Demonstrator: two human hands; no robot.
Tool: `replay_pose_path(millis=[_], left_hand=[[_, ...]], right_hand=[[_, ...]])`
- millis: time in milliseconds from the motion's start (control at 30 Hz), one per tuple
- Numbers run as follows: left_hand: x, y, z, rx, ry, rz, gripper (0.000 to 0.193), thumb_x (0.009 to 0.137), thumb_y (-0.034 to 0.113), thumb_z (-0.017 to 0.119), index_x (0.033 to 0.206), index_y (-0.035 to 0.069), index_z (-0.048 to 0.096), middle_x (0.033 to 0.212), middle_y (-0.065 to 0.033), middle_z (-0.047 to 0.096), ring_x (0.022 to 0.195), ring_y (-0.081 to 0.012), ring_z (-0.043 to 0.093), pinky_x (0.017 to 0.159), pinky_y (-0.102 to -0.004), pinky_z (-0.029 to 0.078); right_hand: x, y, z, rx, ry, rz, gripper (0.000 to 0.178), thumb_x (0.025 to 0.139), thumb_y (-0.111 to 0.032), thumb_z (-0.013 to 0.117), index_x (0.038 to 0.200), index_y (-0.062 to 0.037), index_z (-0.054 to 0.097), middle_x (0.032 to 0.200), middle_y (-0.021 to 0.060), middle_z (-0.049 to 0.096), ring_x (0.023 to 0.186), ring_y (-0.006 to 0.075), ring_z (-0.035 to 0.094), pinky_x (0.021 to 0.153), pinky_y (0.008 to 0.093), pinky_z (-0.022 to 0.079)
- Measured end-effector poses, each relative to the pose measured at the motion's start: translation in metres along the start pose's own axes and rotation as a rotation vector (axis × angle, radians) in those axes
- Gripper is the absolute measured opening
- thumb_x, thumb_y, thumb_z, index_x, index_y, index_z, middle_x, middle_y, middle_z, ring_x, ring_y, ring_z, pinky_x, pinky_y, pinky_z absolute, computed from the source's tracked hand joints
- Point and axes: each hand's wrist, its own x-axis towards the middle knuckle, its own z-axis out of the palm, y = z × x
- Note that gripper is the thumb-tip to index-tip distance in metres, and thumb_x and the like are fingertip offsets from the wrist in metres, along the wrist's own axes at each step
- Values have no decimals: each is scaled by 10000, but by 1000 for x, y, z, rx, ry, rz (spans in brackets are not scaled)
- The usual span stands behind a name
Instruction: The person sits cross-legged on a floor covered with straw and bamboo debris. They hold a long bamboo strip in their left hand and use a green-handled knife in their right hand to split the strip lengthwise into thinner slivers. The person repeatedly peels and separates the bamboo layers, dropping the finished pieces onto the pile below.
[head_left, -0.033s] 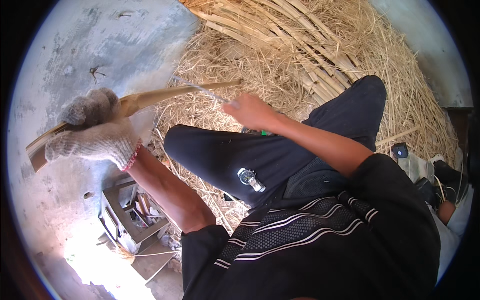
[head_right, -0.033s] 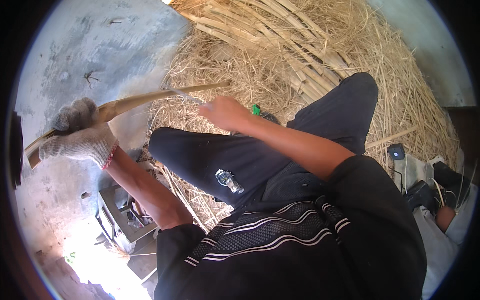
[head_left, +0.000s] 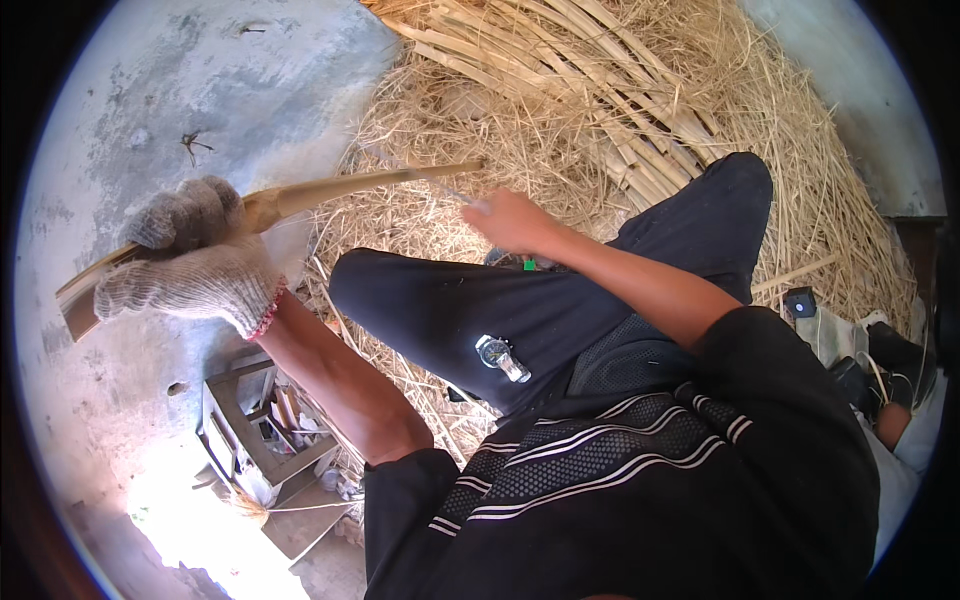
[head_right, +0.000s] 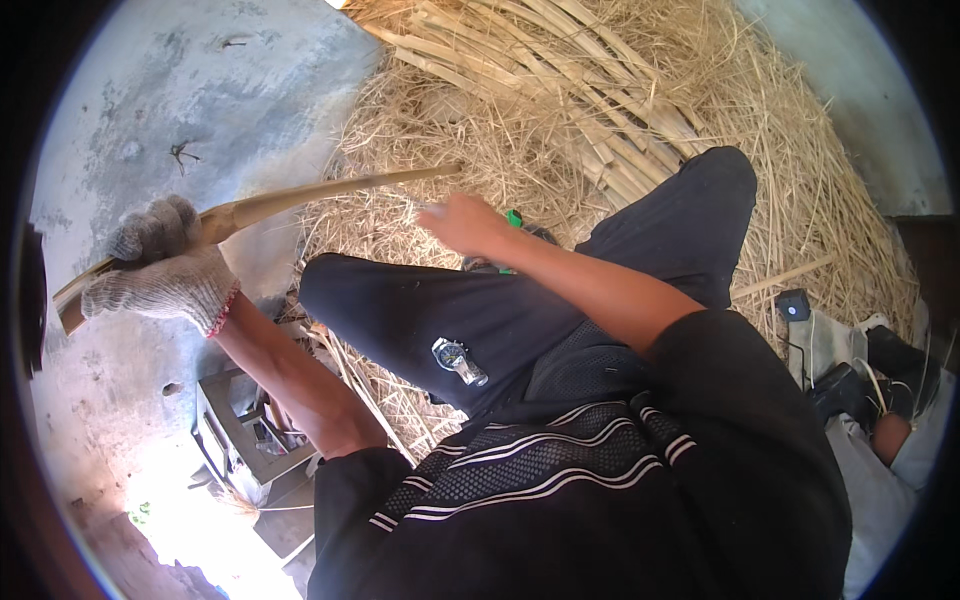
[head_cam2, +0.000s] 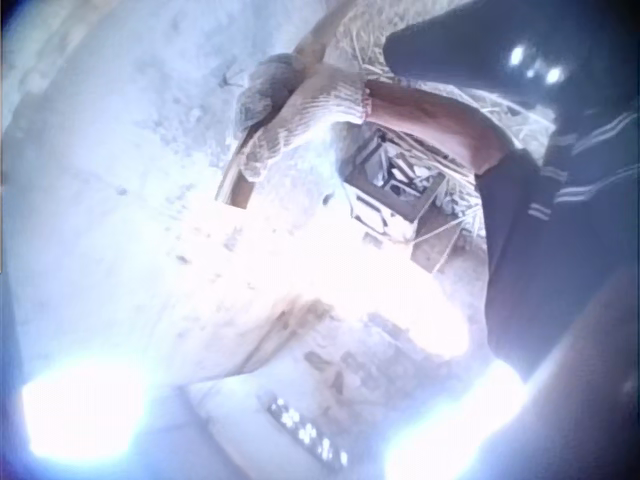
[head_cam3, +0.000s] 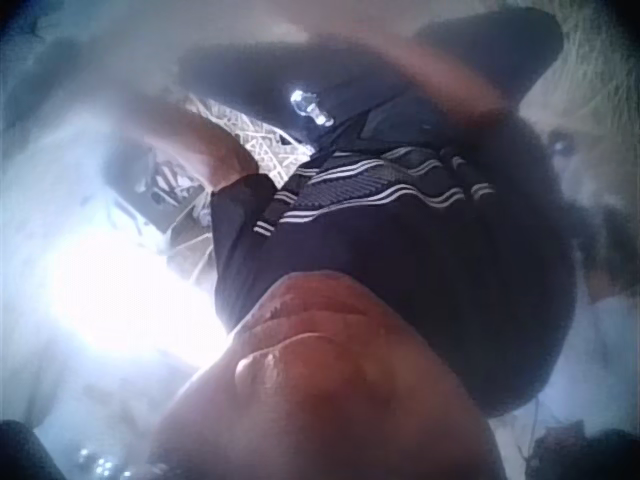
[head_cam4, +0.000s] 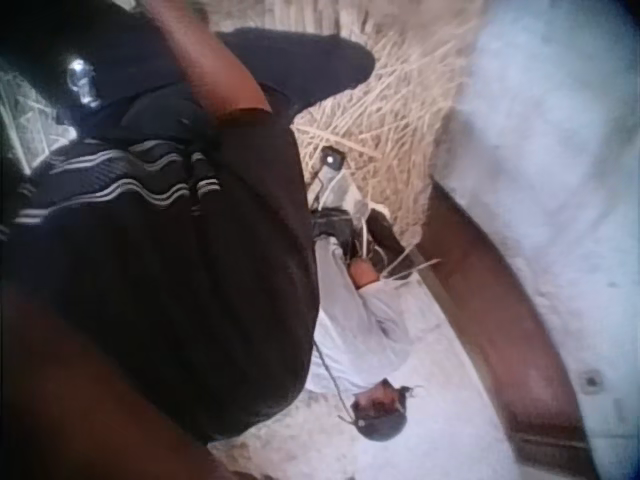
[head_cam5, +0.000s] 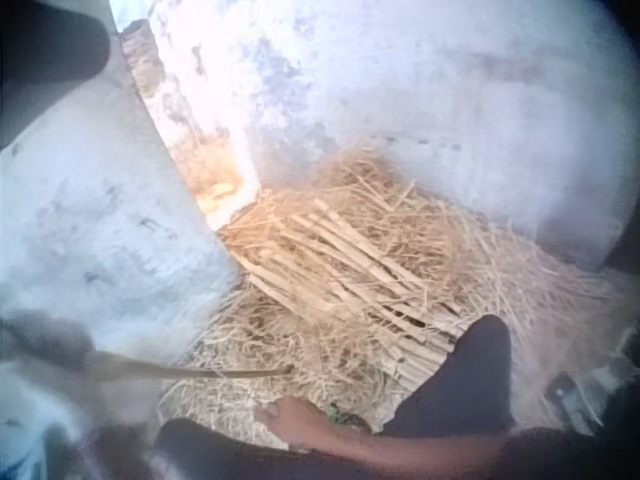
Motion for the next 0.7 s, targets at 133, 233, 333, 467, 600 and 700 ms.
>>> replay_pose_path(millis=[133, 233, 333, 467, 600, 700], left_hand=[[5, -2, -9, -74, -47, -8, 734, 623, 927, 435, 537, 203, 346, 477, 67, 279, 403, -91, 281, 394, -249, 282], [3, -3, 1, -116, 34, -29, 732, 604, 934, 431, 535, 214, 321, 480, 74, 252, 407, -90, 243, 403, -253, 256], [11, -3, -11, 0, -85, 32, 740, 605, 943, 407, 539, 213, 304, 481, 71, 251, 415, -91, 233, 411, -260, 238], [8, -5, -8, 39, 29, 5, 788, 516, 979, 376, 530, 195, 298, 487, 50, 225, 431, -122, 228, 442, -282, 284], [7, -5, -14, -144, -116, -33, 738, 602, 934, 410, 531, 204, 329, 453, 65, 238, 375, -99, 216, 357, -260, 190], [19, -6, -28, -301, -337, -76, 732, 596, 932, 383, 532, 204, 351, 453, 42, 277, 364, -115, 250, 330, -269, 215]], right_hand=[[7, 40, -10, -11, -28, 443, 552, 916, -462, 472, 822, 55, 643, 600, 197, 595, 486, 287, 612, 516, 410, 524], [-3, 19, -14, 22, -59, 268, 558, 920, -466, 470, 816, 55, 639, 585, 179, 591, 450, 264, 585, 457, 391, 502], [-4, 9, -3, 87, -79, 114, 563, 918, -477, 483, 791, 51, 634, 567, 169, 579, 432, 246, 563, 426, 373, 483], [17, 50, 5, 75, -37, 189, 560, 910, -484, 513, 743, 39, 624, 542, 138, 556, 423, 213, 542, 401, 364, 454], [4, 30, -23, 51, -56, 431, 535, 892, -457, 536, 675, 28, 594, 507, 100, 529, 409, 194, 537, 371, 360, 435], [-18, -37, -23, 249, -124, 277, 547, 890, -478, 527, 609, -9, 530, 418, 90, 467, 336, 201, 489, 362, 356, 428]])
